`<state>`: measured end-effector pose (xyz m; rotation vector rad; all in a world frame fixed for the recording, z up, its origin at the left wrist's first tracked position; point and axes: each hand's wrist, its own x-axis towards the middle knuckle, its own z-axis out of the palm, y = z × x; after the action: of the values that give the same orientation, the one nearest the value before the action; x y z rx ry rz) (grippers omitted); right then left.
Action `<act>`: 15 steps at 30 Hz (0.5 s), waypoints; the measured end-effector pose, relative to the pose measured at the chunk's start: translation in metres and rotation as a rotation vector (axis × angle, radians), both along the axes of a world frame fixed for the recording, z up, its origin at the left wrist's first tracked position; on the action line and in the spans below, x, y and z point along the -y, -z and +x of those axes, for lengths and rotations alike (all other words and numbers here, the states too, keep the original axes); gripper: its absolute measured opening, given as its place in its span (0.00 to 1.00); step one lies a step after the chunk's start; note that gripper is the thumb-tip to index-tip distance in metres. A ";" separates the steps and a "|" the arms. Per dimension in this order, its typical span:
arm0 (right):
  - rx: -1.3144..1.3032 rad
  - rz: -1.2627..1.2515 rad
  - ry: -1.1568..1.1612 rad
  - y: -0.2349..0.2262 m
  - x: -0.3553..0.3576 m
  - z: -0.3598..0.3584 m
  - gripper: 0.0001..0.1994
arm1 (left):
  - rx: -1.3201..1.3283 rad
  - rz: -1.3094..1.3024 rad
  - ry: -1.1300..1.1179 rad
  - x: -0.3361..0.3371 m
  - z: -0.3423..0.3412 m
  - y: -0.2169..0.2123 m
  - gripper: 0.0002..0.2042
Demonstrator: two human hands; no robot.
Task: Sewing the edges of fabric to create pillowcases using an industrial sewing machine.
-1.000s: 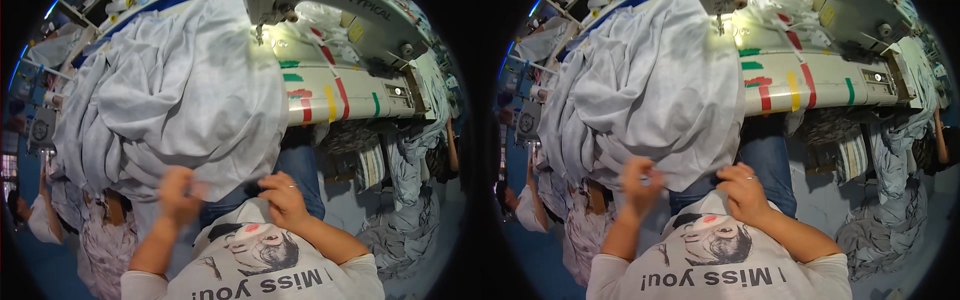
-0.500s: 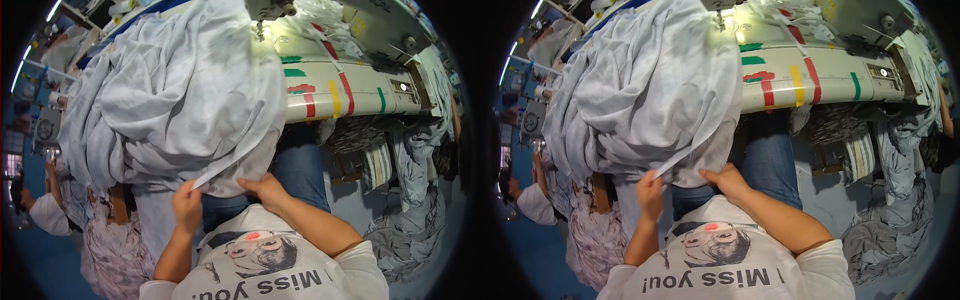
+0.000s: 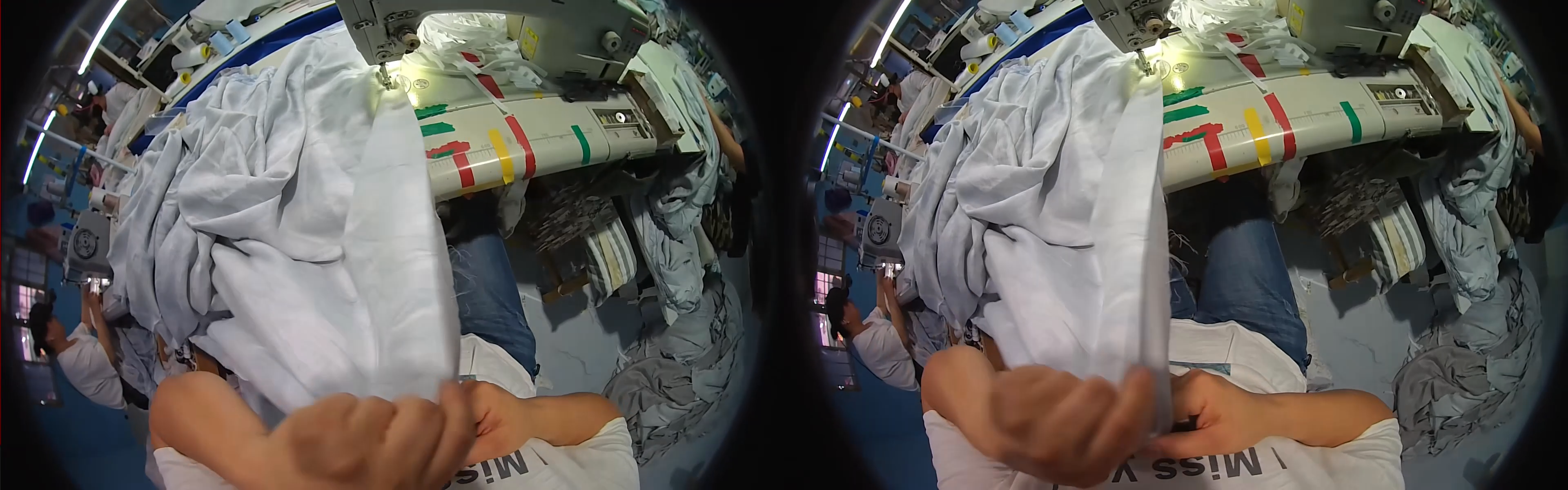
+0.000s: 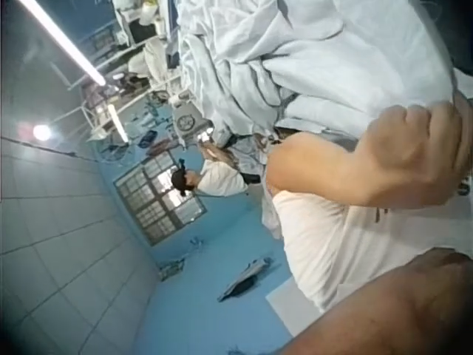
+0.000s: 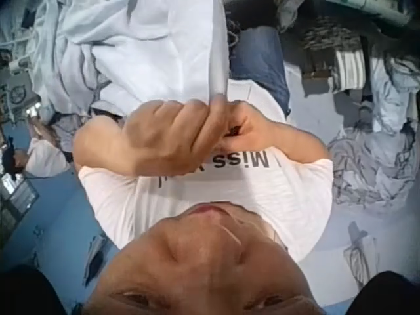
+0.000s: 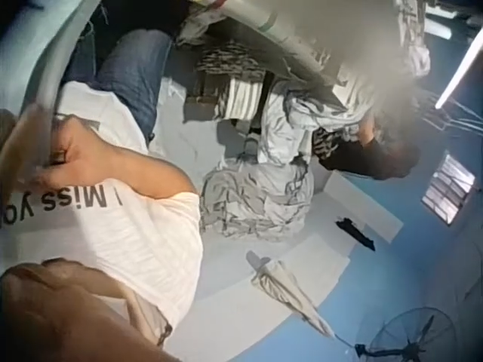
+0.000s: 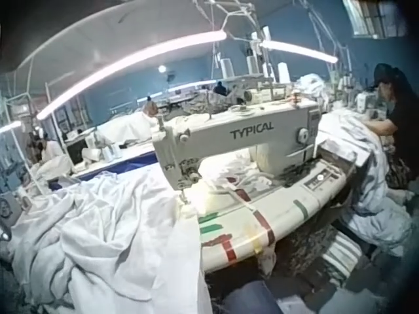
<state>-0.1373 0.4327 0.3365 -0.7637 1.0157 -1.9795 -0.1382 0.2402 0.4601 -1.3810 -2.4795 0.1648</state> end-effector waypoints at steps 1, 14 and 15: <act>-0.010 0.074 -0.088 -0.002 -0.002 0.000 0.05 | 0.117 0.028 -0.032 -0.008 0.007 0.007 0.16; -1.066 0.412 0.752 -0.039 -0.019 -0.040 0.13 | 0.171 0.097 -0.024 -0.014 0.030 0.050 0.06; -1.290 0.452 0.764 -0.044 -0.012 -0.046 0.13 | 0.170 0.108 -0.008 -0.018 0.027 0.048 0.06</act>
<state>-0.1837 0.4442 0.3800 -1.5786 2.7032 -1.5065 -0.1108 0.2584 0.4118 -1.3936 -2.5877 -0.0875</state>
